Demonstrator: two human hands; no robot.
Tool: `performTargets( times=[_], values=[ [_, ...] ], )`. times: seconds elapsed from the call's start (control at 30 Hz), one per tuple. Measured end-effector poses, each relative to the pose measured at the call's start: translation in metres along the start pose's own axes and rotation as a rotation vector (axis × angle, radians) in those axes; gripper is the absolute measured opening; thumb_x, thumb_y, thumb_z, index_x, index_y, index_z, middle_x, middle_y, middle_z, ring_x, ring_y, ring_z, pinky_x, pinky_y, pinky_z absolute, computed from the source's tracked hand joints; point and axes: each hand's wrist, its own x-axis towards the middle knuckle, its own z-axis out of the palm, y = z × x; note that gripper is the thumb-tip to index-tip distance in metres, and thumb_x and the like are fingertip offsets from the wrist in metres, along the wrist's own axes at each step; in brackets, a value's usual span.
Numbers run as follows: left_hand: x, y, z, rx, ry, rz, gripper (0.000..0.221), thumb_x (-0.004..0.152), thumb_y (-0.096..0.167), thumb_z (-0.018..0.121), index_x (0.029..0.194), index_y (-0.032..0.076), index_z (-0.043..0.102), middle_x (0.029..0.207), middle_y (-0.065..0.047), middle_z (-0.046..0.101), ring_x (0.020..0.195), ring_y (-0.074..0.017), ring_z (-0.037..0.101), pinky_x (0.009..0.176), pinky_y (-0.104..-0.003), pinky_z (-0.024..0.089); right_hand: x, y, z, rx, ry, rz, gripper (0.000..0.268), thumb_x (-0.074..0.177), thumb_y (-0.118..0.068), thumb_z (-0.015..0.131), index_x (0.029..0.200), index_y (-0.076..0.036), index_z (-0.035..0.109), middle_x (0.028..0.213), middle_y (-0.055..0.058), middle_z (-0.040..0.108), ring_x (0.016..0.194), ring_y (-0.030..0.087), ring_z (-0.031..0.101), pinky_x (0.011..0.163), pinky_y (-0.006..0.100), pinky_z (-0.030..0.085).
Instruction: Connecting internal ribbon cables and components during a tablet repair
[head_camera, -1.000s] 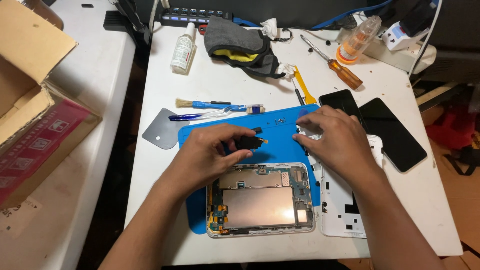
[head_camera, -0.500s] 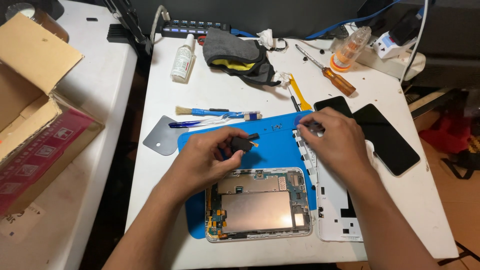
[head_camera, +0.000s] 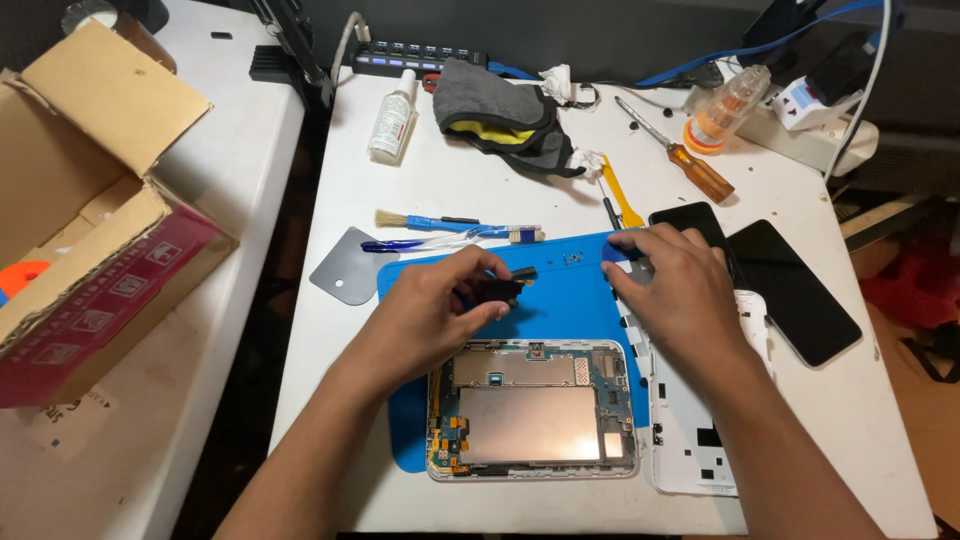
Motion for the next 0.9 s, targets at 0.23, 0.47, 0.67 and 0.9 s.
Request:
performTargets(
  times=[0.23,0.47,0.67,0.9],
  values=[
    [-0.003,-0.001,-0.002,-0.086,0.009,-0.012,0.031,0.084,0.005,0.079,0.115,0.007,0.071,0.089,-0.024,0.077,0.079,-0.0356,0.077,0.065,-0.041,0.064,-0.006,-0.007,0.007,0.051,0.154,-0.161,0.021,0.093,-0.028,0.076,0.114,-0.028,0.075,0.101,-0.005,0.073,0.102,0.024,0.065,0.087,0.040,0.043],
    [-0.001,-0.002,-0.001,-0.266,-0.034,0.014,0.030,0.084,0.008,0.081,0.113,0.007,0.075,0.084,-0.017,0.078,0.075,-0.0228,0.070,0.061,-0.033,0.059,-0.016,-0.044,0.009,0.595,0.141,-0.502,0.026,0.082,-0.011,0.082,0.108,-0.014,0.077,0.087,0.002,0.079,0.068,0.023,0.066,0.066,0.034,0.053],
    [-0.001,-0.002,-0.003,-0.309,-0.013,0.026,0.021,0.087,0.017,0.081,0.104,0.005,0.078,0.074,-0.015,0.075,0.066,-0.0204,0.067,0.056,-0.030,0.055,-0.019,-0.050,0.015,0.631,0.125,-0.455,0.013,0.085,-0.010,0.079,0.096,-0.017,0.080,0.078,-0.002,0.077,0.063,0.018,0.065,0.062,0.028,0.053],
    [0.001,-0.009,-0.003,-0.194,0.086,0.037,0.032,0.095,0.029,0.074,0.073,0.006,0.072,0.047,-0.007,0.062,0.042,-0.0117,0.052,0.042,-0.023,0.038,-0.020,-0.045,0.017,0.587,-0.031,-0.367,0.027,0.085,-0.010,0.078,0.112,-0.011,0.074,0.085,0.007,0.080,0.068,0.024,0.072,0.067,0.038,0.058]
  ],
)
